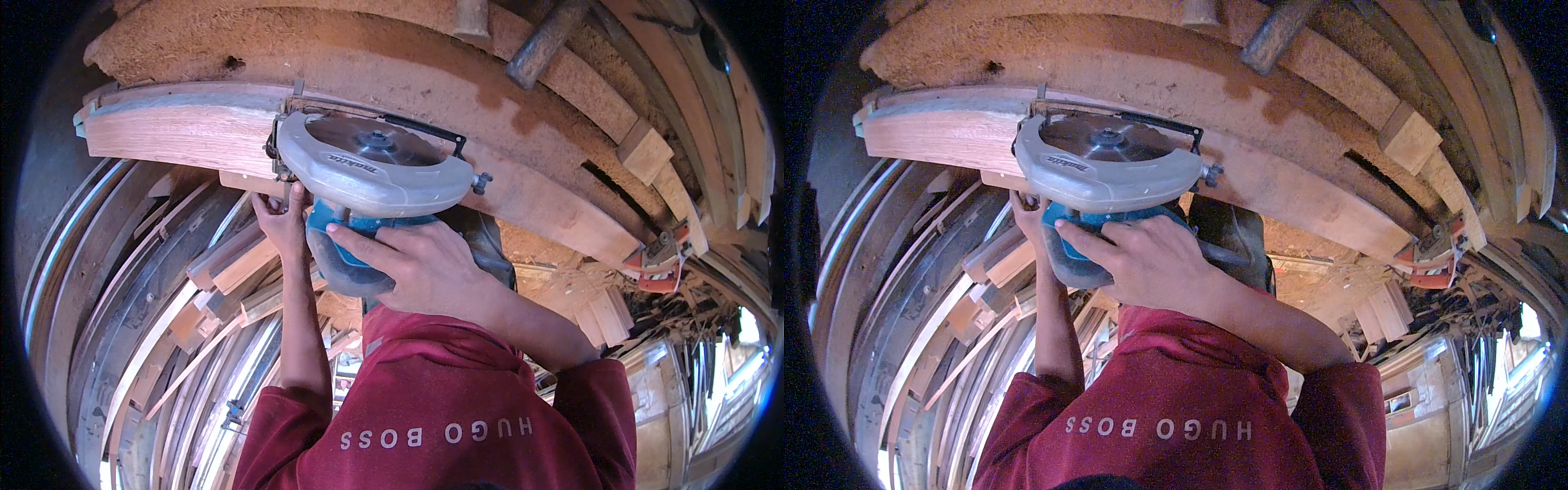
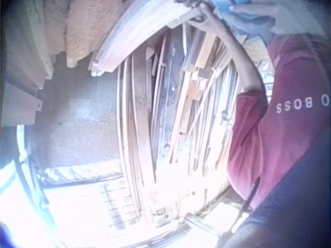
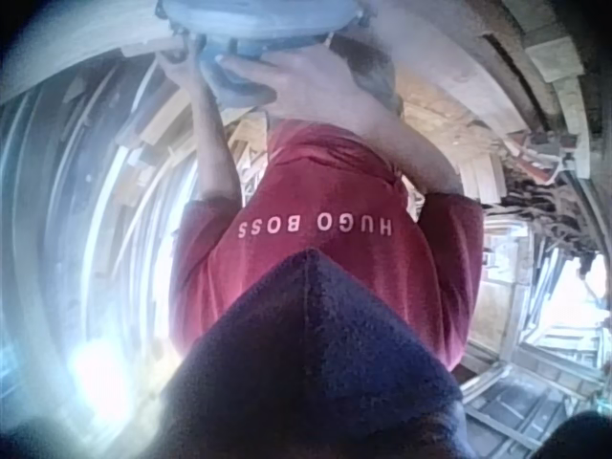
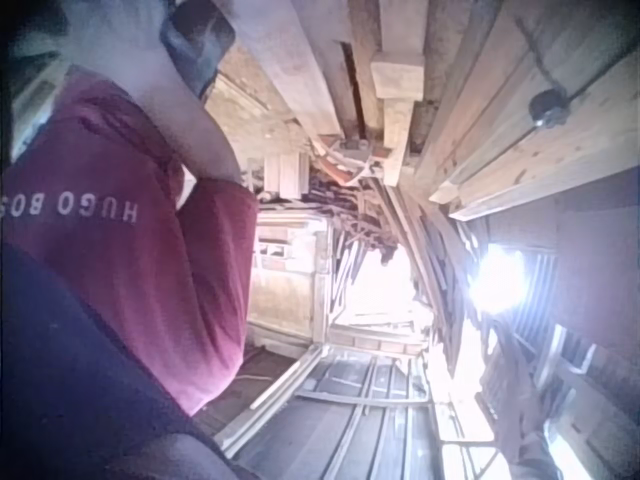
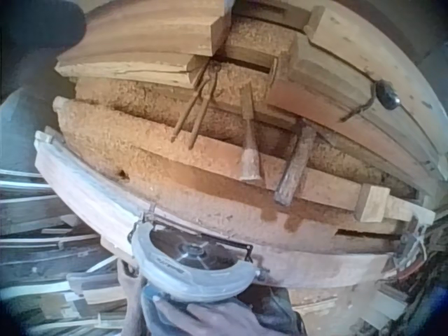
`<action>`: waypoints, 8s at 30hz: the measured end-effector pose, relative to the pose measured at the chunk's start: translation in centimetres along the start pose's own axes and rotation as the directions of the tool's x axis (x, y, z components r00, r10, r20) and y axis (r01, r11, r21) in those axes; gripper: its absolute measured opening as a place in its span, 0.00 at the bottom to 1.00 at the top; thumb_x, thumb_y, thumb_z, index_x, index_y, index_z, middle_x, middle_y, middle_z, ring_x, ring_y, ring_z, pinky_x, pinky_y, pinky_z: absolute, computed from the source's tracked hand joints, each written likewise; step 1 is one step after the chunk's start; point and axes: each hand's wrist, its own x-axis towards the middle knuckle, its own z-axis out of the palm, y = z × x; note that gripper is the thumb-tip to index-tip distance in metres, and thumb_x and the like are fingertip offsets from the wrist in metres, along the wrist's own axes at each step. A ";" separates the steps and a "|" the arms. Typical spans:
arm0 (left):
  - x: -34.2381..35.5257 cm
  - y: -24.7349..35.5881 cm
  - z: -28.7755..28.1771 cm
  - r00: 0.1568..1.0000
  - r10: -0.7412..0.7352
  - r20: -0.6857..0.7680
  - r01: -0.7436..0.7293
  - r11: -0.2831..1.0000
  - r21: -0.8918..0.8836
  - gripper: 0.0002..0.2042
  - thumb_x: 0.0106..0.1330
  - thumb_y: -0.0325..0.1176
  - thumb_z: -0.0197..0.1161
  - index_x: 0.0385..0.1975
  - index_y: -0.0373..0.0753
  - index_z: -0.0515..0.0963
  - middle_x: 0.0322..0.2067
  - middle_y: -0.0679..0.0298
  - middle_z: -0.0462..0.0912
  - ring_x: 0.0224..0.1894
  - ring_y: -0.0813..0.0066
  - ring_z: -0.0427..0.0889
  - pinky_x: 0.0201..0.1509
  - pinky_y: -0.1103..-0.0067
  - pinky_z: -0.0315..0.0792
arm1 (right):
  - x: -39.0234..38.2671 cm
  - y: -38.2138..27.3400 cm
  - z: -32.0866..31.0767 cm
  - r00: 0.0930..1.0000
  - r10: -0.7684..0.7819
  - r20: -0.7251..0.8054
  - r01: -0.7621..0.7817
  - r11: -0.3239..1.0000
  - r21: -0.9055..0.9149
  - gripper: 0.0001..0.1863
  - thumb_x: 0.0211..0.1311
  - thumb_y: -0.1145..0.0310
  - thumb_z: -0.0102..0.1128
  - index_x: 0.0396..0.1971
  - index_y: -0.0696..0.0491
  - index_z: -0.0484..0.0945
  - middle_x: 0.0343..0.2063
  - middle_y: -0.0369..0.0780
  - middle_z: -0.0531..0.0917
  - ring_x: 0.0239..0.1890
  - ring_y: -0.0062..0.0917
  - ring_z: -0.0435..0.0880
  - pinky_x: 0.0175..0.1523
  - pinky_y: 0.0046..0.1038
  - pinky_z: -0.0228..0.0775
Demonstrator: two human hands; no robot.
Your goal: The person measures a wooden plank using a tape measure and marks it with a pencil, then uses a circular saw to cut the plank while it rests on a pile of lumber.
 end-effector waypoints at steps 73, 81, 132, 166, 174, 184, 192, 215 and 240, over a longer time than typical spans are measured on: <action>-2.5 4.5 -1.3 0.960 0.177 -0.217 -0.100 0.941 0.325 0.16 0.61 0.29 0.71 0.49 0.38 0.82 0.42 0.48 0.86 0.46 0.52 0.87 0.52 0.65 0.79 | 1.9 -3.3 0.7 0.977 0.208 0.042 -0.204 0.975 -0.083 0.40 0.53 0.69 0.69 0.71 0.41 0.70 0.39 0.59 0.86 0.44 0.56 0.85 0.49 0.48 0.81; -1.7 7.7 -0.4 0.978 0.126 -0.165 -0.050 0.915 0.400 0.23 0.59 0.51 0.73 0.42 0.36 0.82 0.39 0.45 0.83 0.44 0.46 0.85 0.49 0.58 0.79 | 1.7 -2.6 1.0 0.991 0.134 0.013 -0.132 0.984 -0.119 0.40 0.54 0.67 0.69 0.71 0.37 0.70 0.38 0.59 0.86 0.45 0.57 0.85 0.51 0.49 0.80; 4.6 5.4 -4.5 0.660 0.509 0.553 -0.750 0.487 0.448 0.16 0.60 0.28 0.63 0.48 0.34 0.83 0.45 0.53 0.82 0.53 0.51 0.79 0.58 0.63 0.76 | 1.8 -3.4 0.9 0.987 0.162 0.018 -0.158 0.977 -0.143 0.37 0.55 0.65 0.68 0.69 0.41 0.72 0.37 0.61 0.85 0.45 0.58 0.85 0.52 0.49 0.78; -16.3 6.5 -8.5 0.537 -0.275 0.797 0.842 0.122 -0.525 0.17 0.77 0.52 0.60 0.30 0.48 0.71 0.21 0.77 0.63 0.16 0.89 0.59 0.18 0.89 0.53 | -14.1 -9.4 -3.7 0.870 -0.367 0.330 0.484 0.764 -0.427 0.42 0.39 0.67 0.76 0.64 0.40 0.79 0.56 0.42 0.84 0.59 0.38 0.84 0.59 0.41 0.78; -16.0 7.6 -11.8 0.587 -0.411 0.697 0.807 0.366 -0.463 0.17 0.76 0.47 0.63 0.26 0.50 0.69 0.18 0.80 0.57 0.16 0.88 0.54 0.19 0.87 0.48 | -13.5 -11.1 -1.9 0.802 -0.501 0.326 0.597 0.675 -0.434 0.34 0.54 0.69 0.63 0.65 0.40 0.78 0.53 0.45 0.86 0.50 0.39 0.88 0.49 0.40 0.83; -12.9 8.1 -14.0 0.551 -0.375 0.746 0.790 0.522 -0.321 0.18 0.75 0.49 0.63 0.24 0.51 0.69 0.18 0.81 0.54 0.17 0.90 0.51 0.18 0.86 0.43 | -11.9 -13.2 1.3 0.845 -0.445 0.297 0.535 0.694 -0.482 0.41 0.46 0.67 0.70 0.68 0.43 0.75 0.47 0.51 0.87 0.44 0.44 0.89 0.45 0.43 0.83; -18.1 4.1 -9.2 0.940 0.313 0.137 -0.318 0.948 0.015 0.32 0.60 0.53 0.76 0.57 0.38 0.76 0.44 0.56 0.81 0.46 0.62 0.80 0.52 0.67 0.74 | -7.1 -10.5 2.5 0.995 0.099 0.016 -0.090 0.951 -0.295 0.24 0.50 0.62 0.73 0.48 0.56 0.84 0.34 0.56 0.87 0.39 0.52 0.88 0.47 0.46 0.81; -16.0 5.9 3.1 0.879 0.456 -0.135 -0.315 0.771 0.553 0.51 0.38 0.32 0.81 0.69 0.34 0.65 0.59 0.50 0.75 0.60 0.48 0.73 0.67 0.57 0.65 | -0.8 0.3 -0.5 0.997 -0.064 0.042 0.066 0.997 -0.036 0.27 0.51 0.65 0.70 0.51 0.64 0.80 0.40 0.58 0.86 0.45 0.51 0.87 0.52 0.43 0.78; -14.6 6.2 2.4 0.905 0.411 -0.105 -0.302 0.797 0.523 0.48 0.38 0.26 0.75 0.68 0.36 0.65 0.59 0.49 0.73 0.62 0.45 0.72 0.70 0.57 0.63 | 0.7 -0.1 0.6 1.000 -0.026 -0.001 0.026 0.993 -0.119 0.24 0.52 0.65 0.72 0.48 0.64 0.81 0.36 0.60 0.86 0.44 0.56 0.86 0.49 0.46 0.78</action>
